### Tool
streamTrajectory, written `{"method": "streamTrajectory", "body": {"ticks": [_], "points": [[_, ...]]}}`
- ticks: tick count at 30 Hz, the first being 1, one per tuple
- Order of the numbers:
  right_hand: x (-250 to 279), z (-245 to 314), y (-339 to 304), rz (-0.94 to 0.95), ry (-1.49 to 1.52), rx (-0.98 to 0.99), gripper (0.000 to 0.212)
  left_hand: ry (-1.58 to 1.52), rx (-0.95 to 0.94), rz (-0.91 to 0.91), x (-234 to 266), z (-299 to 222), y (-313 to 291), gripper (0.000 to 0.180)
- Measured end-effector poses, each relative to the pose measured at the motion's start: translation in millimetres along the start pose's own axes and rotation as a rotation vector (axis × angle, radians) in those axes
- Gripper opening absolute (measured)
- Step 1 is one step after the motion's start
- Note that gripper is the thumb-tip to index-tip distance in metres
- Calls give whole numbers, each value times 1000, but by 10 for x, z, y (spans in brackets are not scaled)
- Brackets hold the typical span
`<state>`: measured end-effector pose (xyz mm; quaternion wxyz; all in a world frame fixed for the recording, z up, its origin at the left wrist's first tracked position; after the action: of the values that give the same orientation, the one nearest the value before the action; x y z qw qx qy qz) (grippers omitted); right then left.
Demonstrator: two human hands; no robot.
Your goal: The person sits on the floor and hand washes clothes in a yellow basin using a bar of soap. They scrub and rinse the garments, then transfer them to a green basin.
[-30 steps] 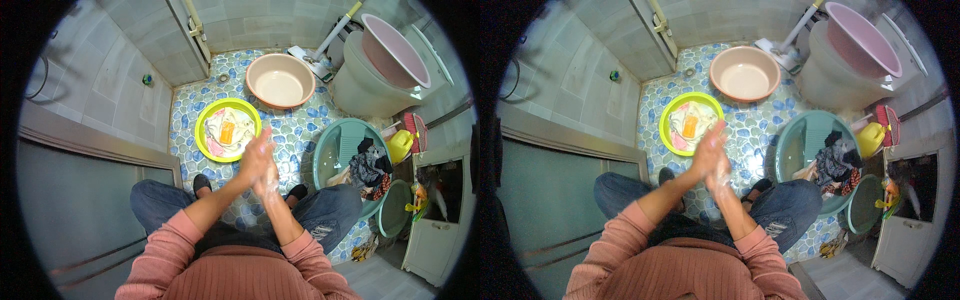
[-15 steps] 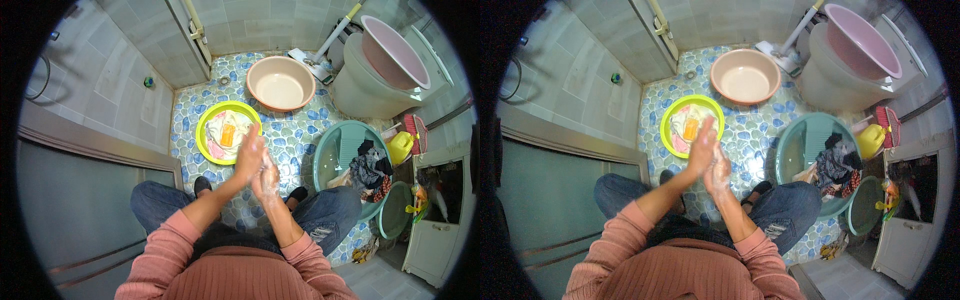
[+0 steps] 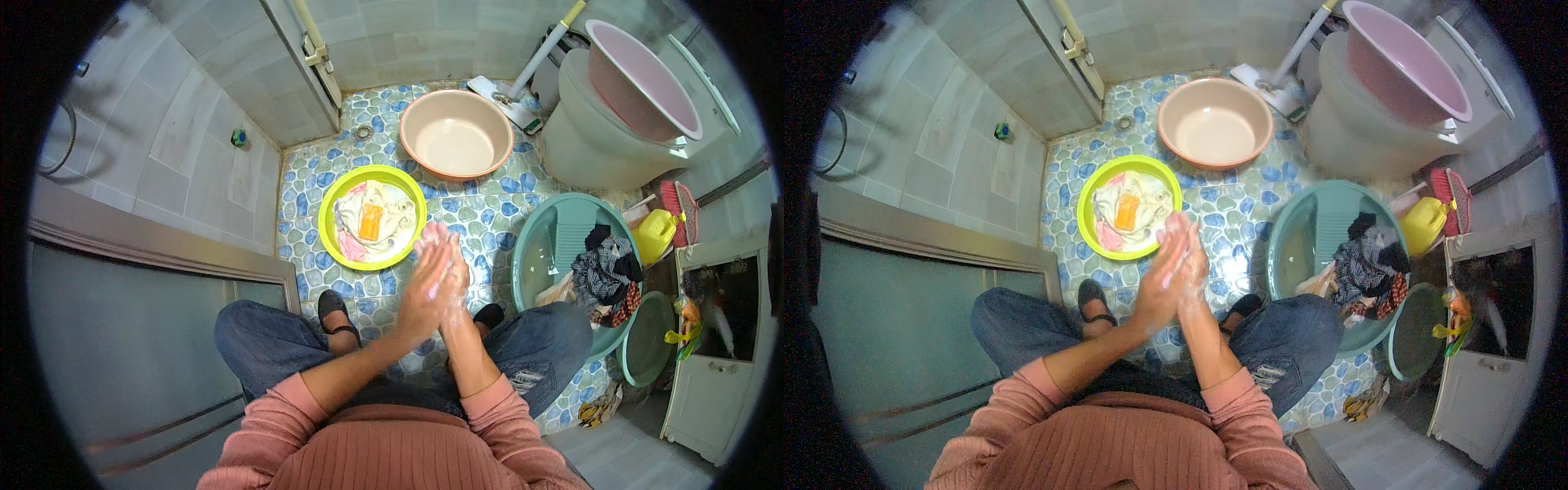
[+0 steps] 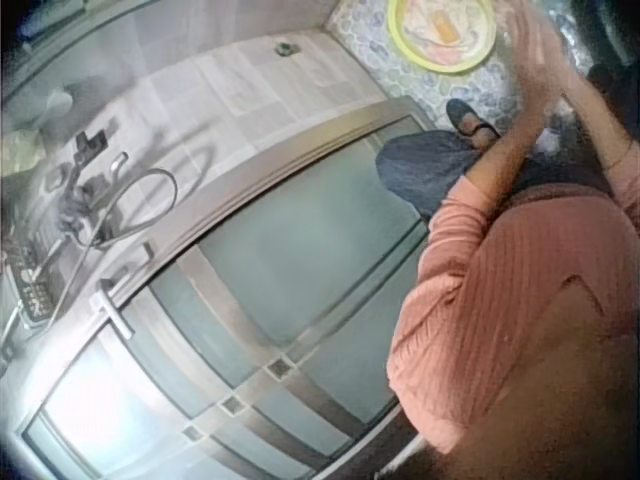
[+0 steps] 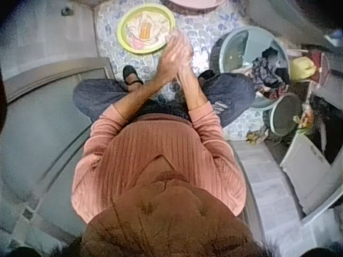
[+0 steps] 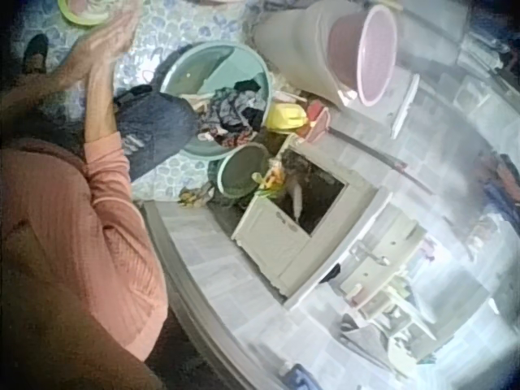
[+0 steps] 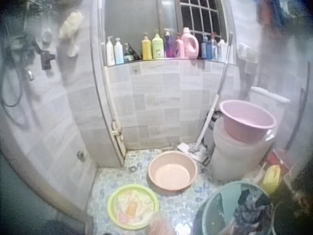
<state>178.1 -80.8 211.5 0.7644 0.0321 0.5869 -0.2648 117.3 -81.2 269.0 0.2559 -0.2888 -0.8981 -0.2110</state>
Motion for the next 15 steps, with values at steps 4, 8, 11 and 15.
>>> {"method": "streamTrajectory", "body": {"ticks": [4, 8, 11, 15], "points": [[61, -248, -198, -37, -66, -92, 56, 2, 203, 25, 76, 183, 202, 51], [-39, -297, -136, -60, -38, -169, 52, -86, 312, -110, 292, 494, 451, 48], [-14, -49, -15, -45, 14, -67, 49, 22, -61, -49, 47, -86, 19, 46], [-65, -37, -130, 17, -12, -24, 50, 70, 2, 39, 37, 42, 162, 47]]}}
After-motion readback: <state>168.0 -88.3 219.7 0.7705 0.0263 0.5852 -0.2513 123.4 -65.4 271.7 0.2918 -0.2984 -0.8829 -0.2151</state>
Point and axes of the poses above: each hand's wrist, its own y-axis towards the middle knuckle, its own x-axis out of the back of the hand, z = x × y, the point moved 5 cm from there along y, towards the middle knuckle, and after that the axes turned 4 degrees about y, right-handed, at the moved point
